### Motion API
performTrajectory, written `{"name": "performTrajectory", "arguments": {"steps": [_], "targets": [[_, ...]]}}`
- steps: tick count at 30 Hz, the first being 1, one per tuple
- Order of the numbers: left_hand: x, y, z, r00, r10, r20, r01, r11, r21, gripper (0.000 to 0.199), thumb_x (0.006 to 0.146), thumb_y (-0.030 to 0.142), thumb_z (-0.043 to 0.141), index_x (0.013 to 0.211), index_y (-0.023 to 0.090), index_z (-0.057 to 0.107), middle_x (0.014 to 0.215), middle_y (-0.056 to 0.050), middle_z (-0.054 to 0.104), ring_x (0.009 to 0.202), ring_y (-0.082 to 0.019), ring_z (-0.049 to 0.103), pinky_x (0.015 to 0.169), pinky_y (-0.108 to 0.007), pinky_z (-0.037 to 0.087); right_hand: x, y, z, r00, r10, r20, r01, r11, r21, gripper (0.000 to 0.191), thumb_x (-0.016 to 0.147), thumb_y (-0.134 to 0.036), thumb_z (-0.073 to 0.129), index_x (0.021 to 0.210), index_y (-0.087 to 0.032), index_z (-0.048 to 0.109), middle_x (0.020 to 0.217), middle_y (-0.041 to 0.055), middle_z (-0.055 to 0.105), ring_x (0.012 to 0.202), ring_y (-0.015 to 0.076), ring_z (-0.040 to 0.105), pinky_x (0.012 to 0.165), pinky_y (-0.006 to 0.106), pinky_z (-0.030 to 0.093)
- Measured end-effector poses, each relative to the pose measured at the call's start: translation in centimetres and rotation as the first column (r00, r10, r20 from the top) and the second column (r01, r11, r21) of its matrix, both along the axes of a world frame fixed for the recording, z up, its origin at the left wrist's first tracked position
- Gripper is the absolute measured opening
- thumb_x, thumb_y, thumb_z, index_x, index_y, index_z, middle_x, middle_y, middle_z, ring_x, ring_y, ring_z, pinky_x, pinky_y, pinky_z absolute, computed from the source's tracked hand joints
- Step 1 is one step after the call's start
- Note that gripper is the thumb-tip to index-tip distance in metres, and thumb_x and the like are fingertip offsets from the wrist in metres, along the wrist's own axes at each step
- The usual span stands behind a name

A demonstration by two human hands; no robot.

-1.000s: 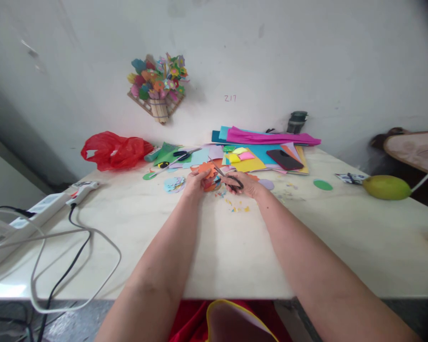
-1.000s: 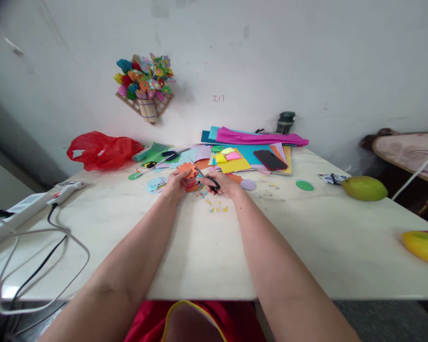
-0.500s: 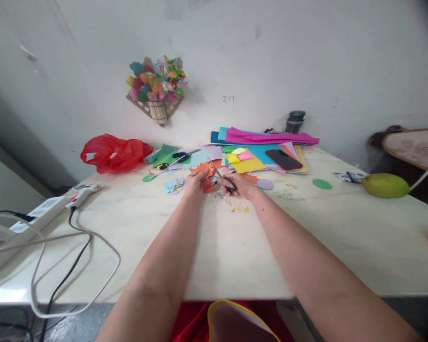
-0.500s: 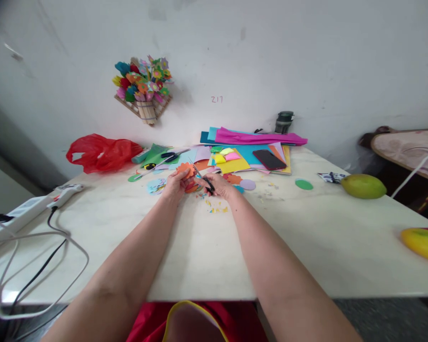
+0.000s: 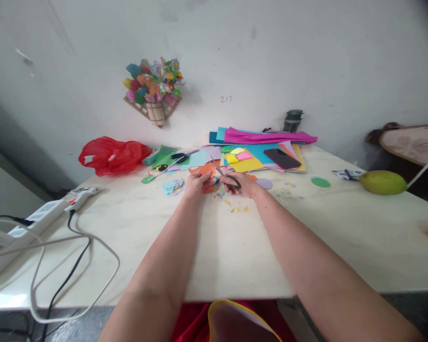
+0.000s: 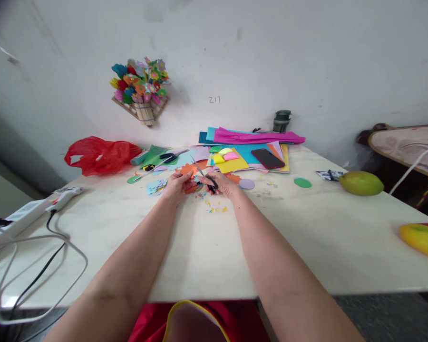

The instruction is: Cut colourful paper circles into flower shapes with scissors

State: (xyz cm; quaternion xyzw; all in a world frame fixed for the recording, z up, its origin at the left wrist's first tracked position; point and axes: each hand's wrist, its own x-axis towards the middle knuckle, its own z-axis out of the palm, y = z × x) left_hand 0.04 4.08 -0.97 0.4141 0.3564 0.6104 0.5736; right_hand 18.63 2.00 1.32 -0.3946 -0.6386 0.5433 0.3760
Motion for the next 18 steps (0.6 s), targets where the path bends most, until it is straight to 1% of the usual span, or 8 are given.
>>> {"name": "performTrajectory", "arguments": {"steps": [2,5,9,13,18], "targets": [[0.03,0.01,0.00,1.000,0.005,0.010,-0.005,1.000,0.001,0.033,0.053,0.028,0.094,0.069,0.014,0.068,0.059,-0.001,0.067,0.052,-0.013,0.064,0.060,-0.027,0.057,0.02,0.06,-0.09,1.000,0.017,0.014,-0.017,1.000,0.011,0.033,0.085,-0.041,0.071,0.071,-0.016,0.055,0.056,-0.0011,0.062,0.039,0.0060,0.051,0.032,0.016,0.029],[0.15,-0.10,0.11,0.999,0.000,0.047,-0.001,1.000,0.015,0.035,0.050,0.026,0.095,0.069,0.014,0.069,0.065,-0.002,0.069,0.057,-0.014,0.066,0.063,-0.028,0.058,-0.08,0.14,-0.21,0.999,0.030,0.017,-0.030,0.999,0.010,0.033,0.085,-0.042,0.071,0.071,-0.016,0.056,0.057,-0.0007,0.063,0.039,0.0063,0.052,0.032,0.016,0.030],[0.26,-0.28,0.24,0.998,0.012,0.056,-0.013,1.000,0.011,0.035,0.052,0.026,0.094,0.074,0.013,0.070,0.073,-0.005,0.073,0.064,-0.016,0.069,0.064,-0.028,0.058,-0.26,0.11,-0.28,1.000,0.022,0.011,-0.022,1.000,0.013,0.038,0.084,-0.046,0.073,0.070,-0.016,0.055,0.057,0.0000,0.064,0.039,0.0069,0.054,0.031,0.016,0.029],[0.29,-0.37,0.33,0.998,0.048,0.049,-0.048,0.999,-0.006,0.032,0.054,0.023,0.090,0.076,0.013,0.071,0.074,-0.006,0.074,0.064,-0.017,0.070,0.062,-0.028,0.057,-0.47,0.10,-0.35,1.000,0.023,-0.002,-0.023,0.999,0.025,0.039,0.082,-0.046,0.075,0.068,-0.016,0.055,0.056,0.0002,0.064,0.038,0.0071,0.053,0.030,0.017,0.029],[0.33,-0.36,0.40,0.998,0.039,0.056,-0.040,0.999,0.027,0.028,0.055,0.022,0.089,0.075,0.013,0.070,0.072,-0.005,0.073,0.060,-0.015,0.068,0.057,-0.026,0.055,-0.70,0.45,-0.66,1.000,0.021,0.008,-0.021,1.000,0.008,0.034,0.083,-0.041,0.074,0.069,-0.017,0.054,0.054,-0.0010,0.064,0.037,0.0072,0.053,0.030,0.016,0.028]]}}
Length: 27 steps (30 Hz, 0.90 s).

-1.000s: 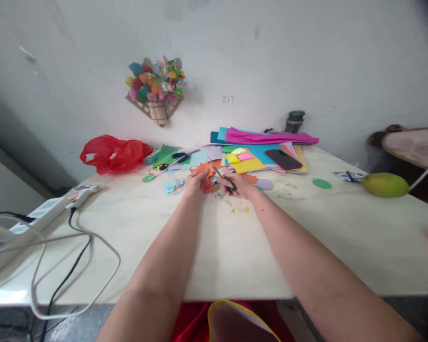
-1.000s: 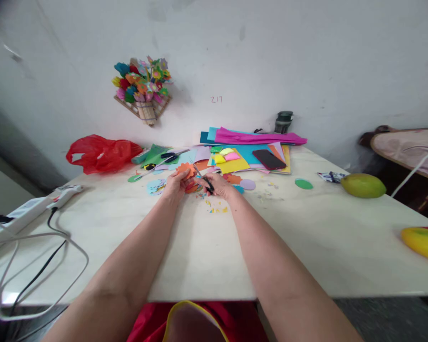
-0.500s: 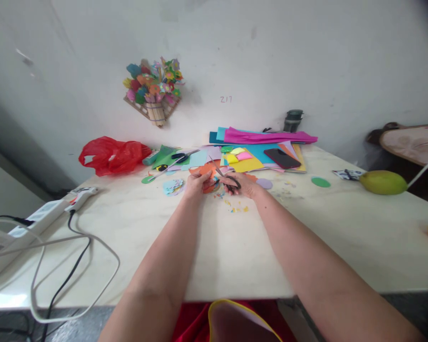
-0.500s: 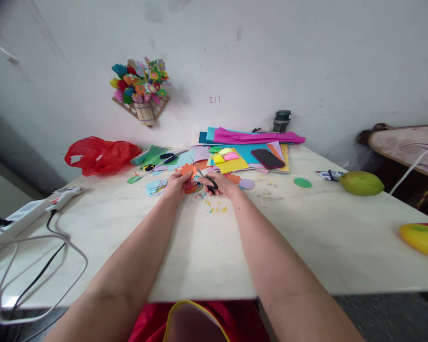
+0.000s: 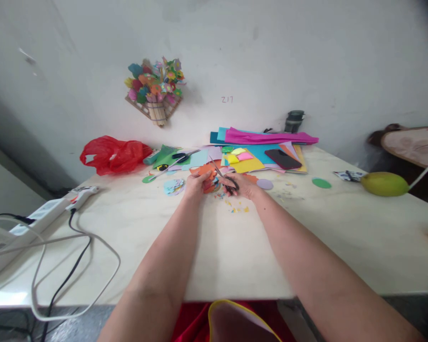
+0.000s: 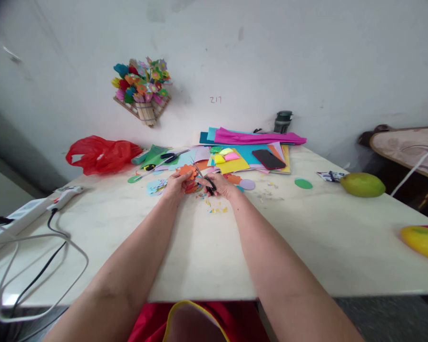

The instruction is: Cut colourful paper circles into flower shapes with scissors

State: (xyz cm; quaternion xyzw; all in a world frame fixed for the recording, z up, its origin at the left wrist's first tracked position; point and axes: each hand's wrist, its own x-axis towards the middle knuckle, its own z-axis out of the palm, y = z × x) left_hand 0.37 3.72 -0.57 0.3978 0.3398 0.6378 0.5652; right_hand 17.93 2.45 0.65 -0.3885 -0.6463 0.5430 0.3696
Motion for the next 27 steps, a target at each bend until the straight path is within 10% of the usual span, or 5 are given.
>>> {"name": "performTrajectory", "arguments": {"steps": [27], "targets": [[0.07,-0.06,0.01,0.998,-0.026,0.051,0.026,1.000,-0.007,0.027,0.051,0.018,0.088,0.072,0.013,0.071,0.076,-0.005,0.073,0.065,-0.016,0.068,0.066,-0.029,0.056,-0.13,-0.28,0.27,0.998,-0.038,0.040,0.038,0.999,-0.004,0.029,0.083,-0.036,0.073,0.072,-0.017,0.055,0.053,-0.0030,0.061,0.036,0.0063,0.051,0.031,0.016,0.026]]}}
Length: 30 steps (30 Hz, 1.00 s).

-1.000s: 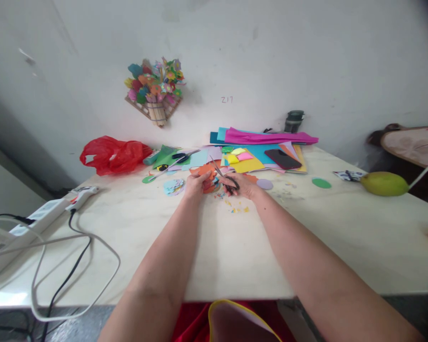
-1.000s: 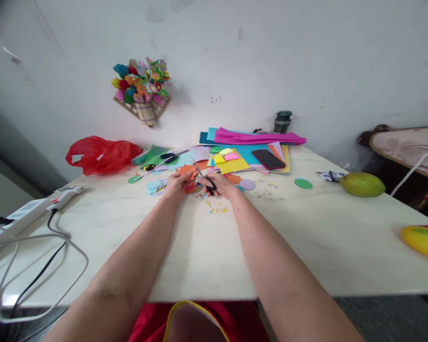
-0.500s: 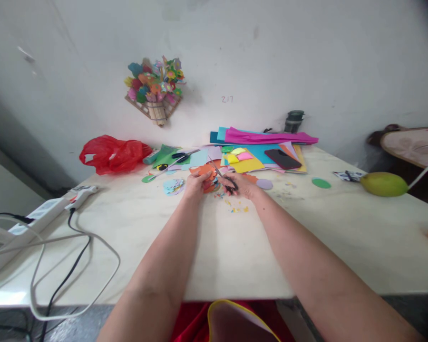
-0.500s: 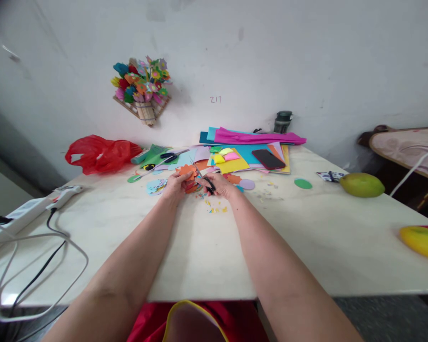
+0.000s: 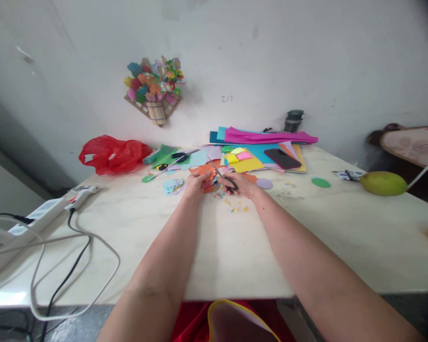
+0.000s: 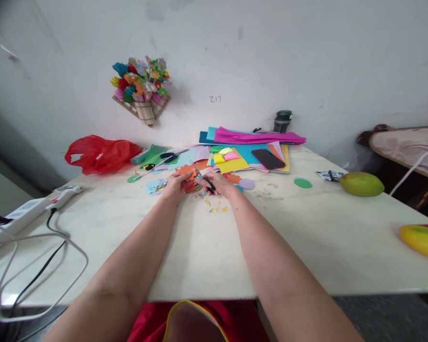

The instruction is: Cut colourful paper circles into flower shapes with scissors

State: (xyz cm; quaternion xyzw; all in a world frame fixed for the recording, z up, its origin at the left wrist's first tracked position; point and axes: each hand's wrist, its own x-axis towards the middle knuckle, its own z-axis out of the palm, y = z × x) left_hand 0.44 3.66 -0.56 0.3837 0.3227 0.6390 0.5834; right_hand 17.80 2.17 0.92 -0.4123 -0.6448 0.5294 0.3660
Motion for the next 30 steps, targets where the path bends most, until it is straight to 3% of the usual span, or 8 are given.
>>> {"name": "performTrajectory", "arguments": {"steps": [30], "targets": [[-0.07,0.01,-0.01,0.999,-0.037,0.016,0.037,0.999,-0.018,0.023,0.055,0.014,0.084,0.072,0.013,0.068,0.074,-0.004,0.072,0.064,-0.015,0.068,0.064,-0.027,0.057,-0.46,-0.57,0.70,0.999,-0.038,-0.001,0.038,0.999,-0.021,0.029,0.081,-0.032,0.075,0.068,-0.017,0.053,0.049,-0.0031,0.057,0.035,0.0065,0.048,0.029,0.016,0.024]]}}
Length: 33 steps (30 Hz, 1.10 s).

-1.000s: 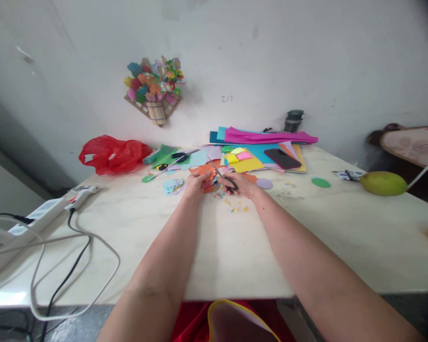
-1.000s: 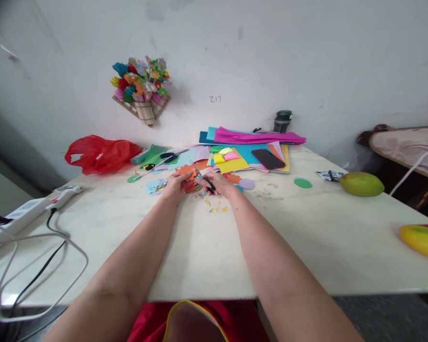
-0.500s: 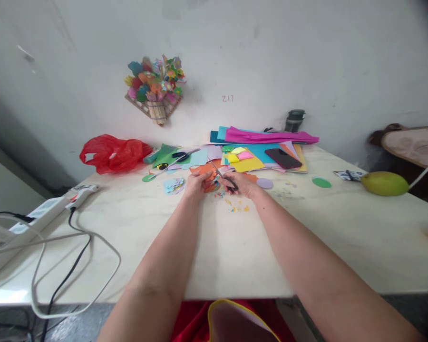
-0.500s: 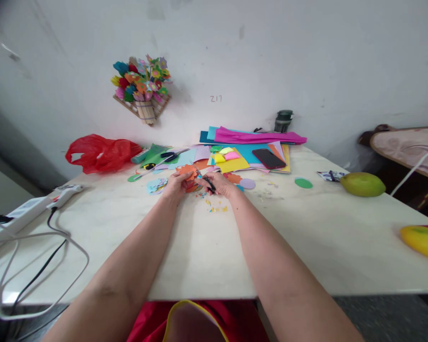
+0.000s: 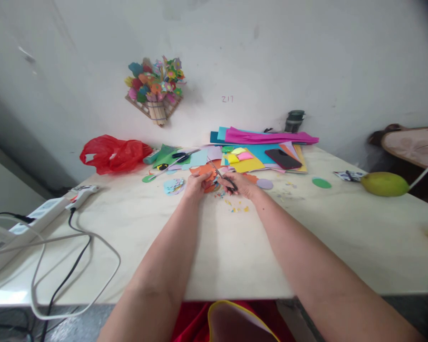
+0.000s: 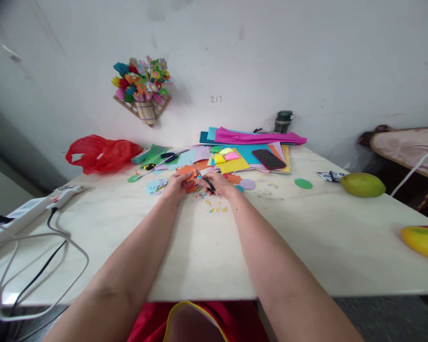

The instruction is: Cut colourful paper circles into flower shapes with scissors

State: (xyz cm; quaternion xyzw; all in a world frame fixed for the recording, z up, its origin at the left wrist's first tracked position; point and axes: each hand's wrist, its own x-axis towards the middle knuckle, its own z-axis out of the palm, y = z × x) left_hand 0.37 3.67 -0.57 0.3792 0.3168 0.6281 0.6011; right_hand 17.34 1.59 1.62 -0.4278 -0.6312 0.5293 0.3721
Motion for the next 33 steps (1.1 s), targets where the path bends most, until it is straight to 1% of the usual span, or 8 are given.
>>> {"name": "performTrajectory", "arguments": {"steps": [9,14,18,25,29,33], "targets": [[-0.13,0.05,-0.01,1.000,-0.005,-0.002,0.005,1.000,-0.005,0.028,0.057,0.015,0.086,0.077,0.014,0.067,0.077,-0.004,0.072,0.068,-0.015,0.069,0.069,-0.028,0.057,-0.13,-0.22,0.21,1.000,0.003,-0.025,-0.003,1.000,-0.013,0.030,0.078,-0.032,0.076,0.065,-0.017,0.053,0.048,-0.0040,0.055,0.034,0.0065,0.046,0.030,0.017,0.026],[-0.29,0.32,-0.20,1.000,0.025,-0.009,-0.025,0.999,-0.024,0.025,0.058,0.019,0.086,0.074,0.015,0.067,0.074,-0.003,0.071,0.064,-0.014,0.067,0.063,-0.027,0.056,-0.05,-0.12,0.13,1.000,0.014,-0.021,-0.014,1.000,-0.024,0.031,0.077,-0.036,0.075,0.066,-0.017,0.053,0.047,-0.0044,0.055,0.034,0.0063,0.046,0.030,0.017,0.026],[-0.26,0.35,-0.26,0.999,0.035,-0.020,-0.036,0.999,-0.026,0.024,0.057,0.018,0.085,0.073,0.014,0.067,0.072,-0.003,0.070,0.063,-0.015,0.067,0.060,-0.026,0.055,0.01,-0.20,0.17,1.000,0.022,-0.011,-0.023,0.999,-0.027,0.031,0.075,-0.035,0.077,0.066,-0.017,0.053,0.048,-0.0038,0.056,0.035,0.0061,0.047,0.030,0.016,0.025],[-0.40,0.47,-0.43,0.999,0.027,-0.024,-0.027,0.999,-0.017,0.028,0.059,0.021,0.086,0.076,0.015,0.065,0.074,-0.003,0.071,0.070,-0.017,0.070,0.066,-0.029,0.057,-0.18,-0.46,0.54,0.999,0.022,-0.049,-0.025,0.998,-0.055,0.032,0.078,-0.035,0.071,0.062,-0.018,0.049,0.045,-0.0052,0.051,0.034,0.0055,0.044,0.033,0.017,0.027],[-0.55,0.31,-0.34,1.000,-0.020,-0.024,0.020,1.000,-0.006,0.029,0.059,0.020,0.086,0.081,0.013,0.068,0.079,-0.006,0.073,0.072,-0.017,0.070,0.072,-0.030,0.058,-0.22,-0.34,0.42,0.998,0.036,-0.049,-0.038,0.998,-0.045,0.035,0.074,-0.036,0.075,0.060,-0.019,0.047,0.044,-0.0060,0.049,0.035,0.0054,0.043,0.034,0.017,0.028],[-0.55,0.08,-0.23,0.998,-0.054,-0.021,0.053,0.999,-0.003,0.029,0.059,0.018,0.085,0.082,0.013,0.068,0.082,-0.007,0.074,0.076,-0.019,0.072,0.081,-0.035,0.059,-0.19,-0.06,0.04,0.995,0.037,-0.089,-0.041,0.998,-0.049,0.036,0.071,-0.040,0.076,0.061,-0.019,0.048,0.044,-0.0062,0.049,0.035,0.0057,0.043,0.034,0.018,0.029]]}}
